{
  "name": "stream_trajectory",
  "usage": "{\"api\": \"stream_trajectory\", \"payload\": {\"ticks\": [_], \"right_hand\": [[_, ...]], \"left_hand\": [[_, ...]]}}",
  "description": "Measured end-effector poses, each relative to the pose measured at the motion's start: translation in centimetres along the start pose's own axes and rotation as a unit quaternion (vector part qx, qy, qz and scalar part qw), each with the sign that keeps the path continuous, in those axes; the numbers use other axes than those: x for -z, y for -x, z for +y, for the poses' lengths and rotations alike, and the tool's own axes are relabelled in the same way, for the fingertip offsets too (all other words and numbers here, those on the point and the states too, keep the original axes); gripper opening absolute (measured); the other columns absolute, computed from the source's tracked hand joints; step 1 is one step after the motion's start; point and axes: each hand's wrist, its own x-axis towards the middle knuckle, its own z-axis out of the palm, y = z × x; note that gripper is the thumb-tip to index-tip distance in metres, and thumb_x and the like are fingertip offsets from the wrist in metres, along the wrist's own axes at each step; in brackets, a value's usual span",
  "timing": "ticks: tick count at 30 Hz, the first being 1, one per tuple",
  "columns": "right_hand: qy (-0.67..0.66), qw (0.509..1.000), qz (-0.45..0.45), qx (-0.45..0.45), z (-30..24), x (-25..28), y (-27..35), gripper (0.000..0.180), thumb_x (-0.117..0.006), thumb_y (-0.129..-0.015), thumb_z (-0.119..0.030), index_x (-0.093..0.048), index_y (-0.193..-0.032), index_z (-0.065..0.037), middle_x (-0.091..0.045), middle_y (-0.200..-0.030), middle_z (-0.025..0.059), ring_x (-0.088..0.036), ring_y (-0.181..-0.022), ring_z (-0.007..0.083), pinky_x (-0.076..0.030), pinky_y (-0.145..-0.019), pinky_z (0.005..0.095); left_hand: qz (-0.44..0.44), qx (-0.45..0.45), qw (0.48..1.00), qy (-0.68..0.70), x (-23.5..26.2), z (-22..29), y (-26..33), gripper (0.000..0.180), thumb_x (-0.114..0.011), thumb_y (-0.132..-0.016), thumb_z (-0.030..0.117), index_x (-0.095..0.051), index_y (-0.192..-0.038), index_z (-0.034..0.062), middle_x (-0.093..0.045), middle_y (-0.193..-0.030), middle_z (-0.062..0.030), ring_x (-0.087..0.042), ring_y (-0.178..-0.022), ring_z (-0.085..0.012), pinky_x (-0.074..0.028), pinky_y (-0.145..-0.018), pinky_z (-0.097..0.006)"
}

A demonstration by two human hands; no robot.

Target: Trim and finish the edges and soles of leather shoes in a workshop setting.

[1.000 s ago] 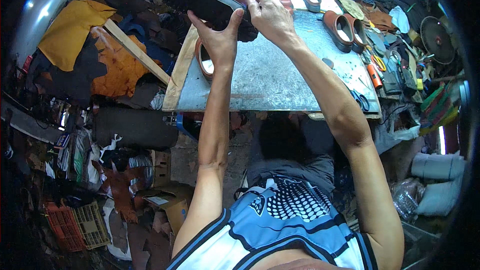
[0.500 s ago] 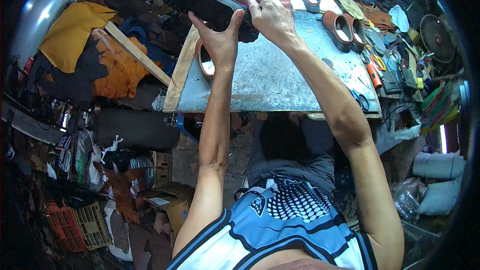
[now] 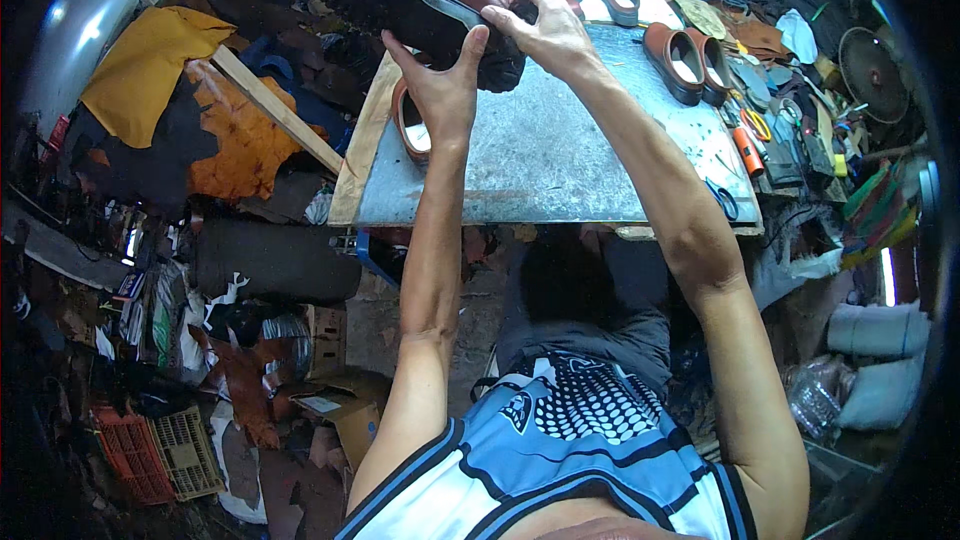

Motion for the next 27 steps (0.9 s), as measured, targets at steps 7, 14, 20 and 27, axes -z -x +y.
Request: {"api": "stream_trajectory", "payload": {"ticks": [7, 14, 20, 27], "right_hand": [[0.078, 0.993, 0.080, 0.045, 1.4, -0.3, 0.3, 0.064, -0.063, -0.087, -0.059, -0.062, -0.118, -0.004, -0.066, -0.106, 0.0236, -0.066, -0.102, 0.0298, -0.051, -0.086, 0.0433], [-0.100, 0.991, 0.032, -0.084, 3.5, 2.8, 3.6, 0.049, -0.041, -0.102, -0.042, -0.061, -0.105, 0.002, -0.067, -0.096, 0.0183, -0.063, -0.091, 0.0299, -0.046, -0.085, 0.0395], [-0.084, 0.994, 0.030, -0.064, 1.9, 1.7, 4.7, 0.041, -0.050, -0.100, -0.037, -0.063, -0.099, 0.002, -0.064, -0.084, 0.0109, -0.059, -0.077, 0.0199, -0.047, -0.071, 0.0335], [-0.028, 0.996, 0.058, -0.067, 0.5, 2.4, 4.2, 0.036, -0.048, -0.100, -0.032, -0.061, -0.101, 0.002, -0.065, -0.091, 0.0221, -0.064, -0.085, 0.0302, -0.048, -0.077, 0.0405]], "left_hand": [[-0.015, 0.024, 0.997, 0.067, -0.6, -0.3, 0.1, 0.126, -0.084, -0.074, 0.045, -0.001, -0.148, -0.0133, -0.035, -0.143, -0.0332, -0.039, -0.134, -0.0347, -0.028, -0.114, -0.036], [-0.021, 0.047, 0.993, 0.103, -0.2, -0.2, 0.5, 0.124, -0.083, -0.077, 0.044, 0.002, -0.149, -0.0125, -0.040, -0.140, -0.0299, -0.044, -0.129, -0.0314, -0.031, -0.111, -0.034], [-0.015, -0.004, 0.999, 0.040, -0.9, 0.1, 0.9, 0.127, -0.082, -0.076, 0.048, 0.002, -0.148, -0.0127, -0.034, -0.143, -0.0327, -0.039, -0.133, -0.0344, -0.028, -0.113, -0.036], [-0.014, -0.039, 0.999, 0.011, -2.2, 0.4, 0.5, 0.128, -0.082, -0.075, 0.050, 0.003, -0.149, -0.0121, -0.029, -0.145, -0.0354, -0.035, -0.136, -0.0367, -0.026, -0.115, -0.038]]}}
